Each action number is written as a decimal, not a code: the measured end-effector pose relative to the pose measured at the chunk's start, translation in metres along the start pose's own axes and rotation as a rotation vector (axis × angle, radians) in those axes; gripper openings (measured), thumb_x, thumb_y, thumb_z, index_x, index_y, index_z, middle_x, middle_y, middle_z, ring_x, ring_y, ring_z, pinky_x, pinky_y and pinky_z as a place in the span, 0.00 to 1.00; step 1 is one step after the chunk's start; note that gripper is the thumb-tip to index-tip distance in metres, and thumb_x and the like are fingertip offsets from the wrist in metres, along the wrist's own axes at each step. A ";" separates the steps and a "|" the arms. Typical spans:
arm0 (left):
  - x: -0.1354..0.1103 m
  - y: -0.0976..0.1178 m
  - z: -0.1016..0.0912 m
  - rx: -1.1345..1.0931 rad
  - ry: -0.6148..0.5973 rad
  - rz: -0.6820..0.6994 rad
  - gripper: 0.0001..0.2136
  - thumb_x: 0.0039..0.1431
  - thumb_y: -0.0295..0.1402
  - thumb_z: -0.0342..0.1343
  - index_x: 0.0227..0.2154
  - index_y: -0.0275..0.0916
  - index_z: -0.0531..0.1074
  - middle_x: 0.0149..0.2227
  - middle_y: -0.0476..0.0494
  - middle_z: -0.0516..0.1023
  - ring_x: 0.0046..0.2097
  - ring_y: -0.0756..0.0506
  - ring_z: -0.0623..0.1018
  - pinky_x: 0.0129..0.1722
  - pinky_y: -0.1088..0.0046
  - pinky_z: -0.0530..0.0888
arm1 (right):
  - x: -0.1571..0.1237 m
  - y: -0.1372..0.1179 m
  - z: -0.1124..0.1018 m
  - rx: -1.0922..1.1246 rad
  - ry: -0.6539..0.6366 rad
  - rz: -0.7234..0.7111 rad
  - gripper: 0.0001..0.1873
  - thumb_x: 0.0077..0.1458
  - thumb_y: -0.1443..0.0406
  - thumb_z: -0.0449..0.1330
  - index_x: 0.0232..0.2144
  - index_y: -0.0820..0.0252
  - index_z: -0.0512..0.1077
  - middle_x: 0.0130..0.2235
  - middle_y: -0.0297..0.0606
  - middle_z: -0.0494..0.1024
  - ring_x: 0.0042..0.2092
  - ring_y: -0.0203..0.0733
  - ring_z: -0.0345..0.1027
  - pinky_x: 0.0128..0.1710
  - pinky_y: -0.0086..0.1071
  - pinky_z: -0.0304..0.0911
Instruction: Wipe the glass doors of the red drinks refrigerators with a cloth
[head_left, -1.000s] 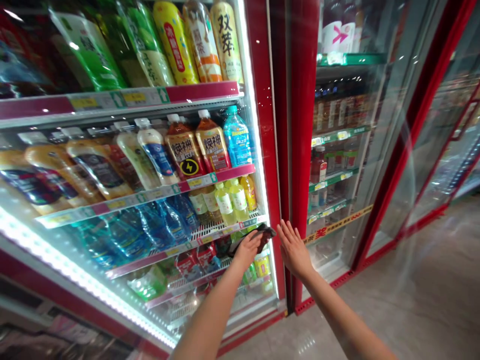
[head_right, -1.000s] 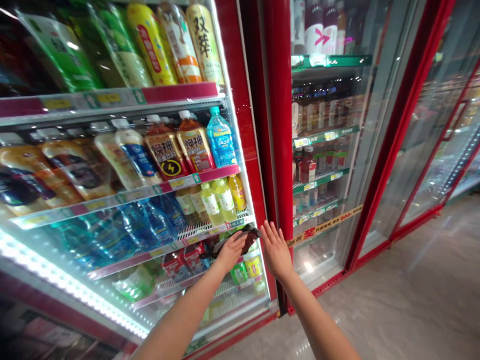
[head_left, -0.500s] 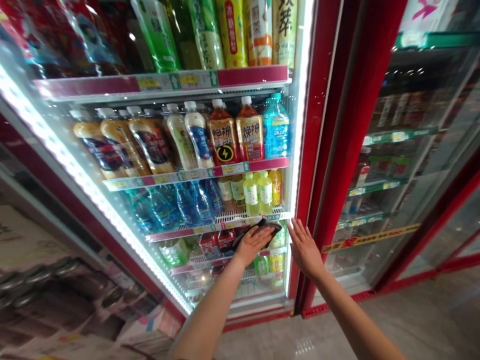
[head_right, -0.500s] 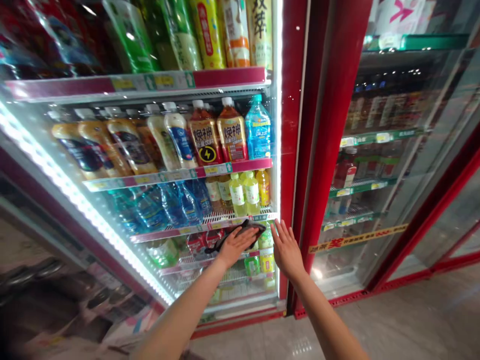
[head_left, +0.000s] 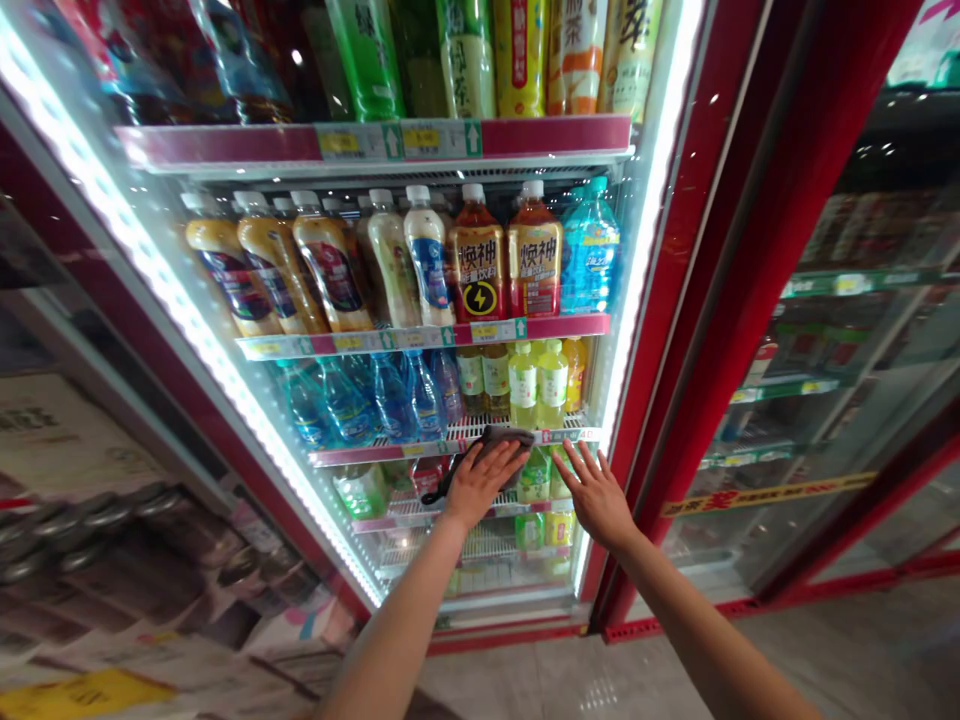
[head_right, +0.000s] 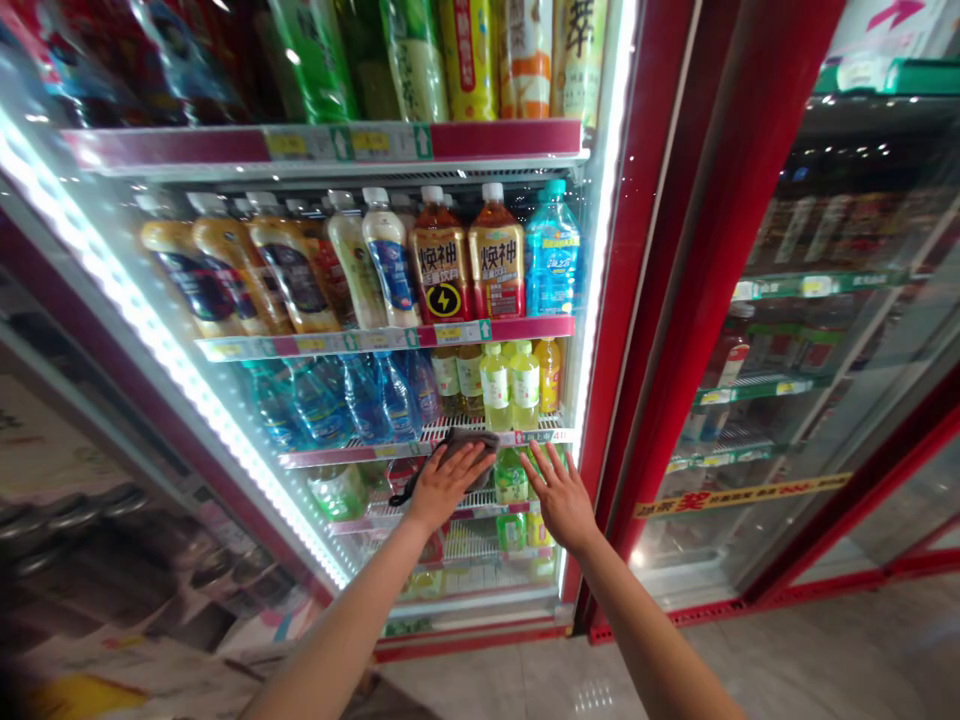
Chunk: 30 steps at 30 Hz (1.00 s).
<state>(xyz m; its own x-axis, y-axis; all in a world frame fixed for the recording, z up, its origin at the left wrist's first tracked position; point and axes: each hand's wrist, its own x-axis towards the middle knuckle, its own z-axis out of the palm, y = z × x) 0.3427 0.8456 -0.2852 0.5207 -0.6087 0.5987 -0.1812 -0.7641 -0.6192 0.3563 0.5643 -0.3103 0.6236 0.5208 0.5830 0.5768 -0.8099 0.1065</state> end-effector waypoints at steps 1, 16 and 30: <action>-0.005 -0.006 -0.001 -0.008 -0.019 -0.067 0.35 0.62 0.33 0.60 0.70 0.55 0.55 0.76 0.55 0.43 0.76 0.46 0.35 0.75 0.54 0.37 | 0.000 -0.001 0.003 -0.009 0.001 0.006 0.46 0.59 0.76 0.52 0.74 0.52 0.40 0.75 0.41 0.39 0.75 0.59 0.35 0.70 0.60 0.48; -0.041 -0.009 0.001 -0.223 -0.138 -0.466 0.43 0.58 0.32 0.66 0.72 0.53 0.50 0.74 0.42 0.50 0.75 0.37 0.47 0.73 0.45 0.48 | -0.004 -0.006 0.010 -0.101 0.051 -0.027 0.54 0.56 0.78 0.53 0.73 0.55 0.25 0.75 0.46 0.26 0.74 0.67 0.29 0.65 0.64 0.58; -0.076 -0.017 -0.007 -0.329 -0.068 -0.865 0.48 0.54 0.28 0.68 0.73 0.42 0.47 0.75 0.27 0.40 0.74 0.29 0.42 0.70 0.41 0.56 | -0.012 -0.005 0.008 -0.067 0.032 -0.043 0.53 0.58 0.77 0.52 0.73 0.52 0.23 0.75 0.45 0.23 0.74 0.70 0.29 0.62 0.65 0.62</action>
<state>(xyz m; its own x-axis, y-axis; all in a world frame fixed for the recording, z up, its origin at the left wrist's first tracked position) 0.3006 0.9037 -0.3169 0.6309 0.2071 0.7477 0.0706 -0.9751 0.2105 0.3502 0.5639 -0.3243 0.5813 0.5477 0.6018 0.5657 -0.8036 0.1848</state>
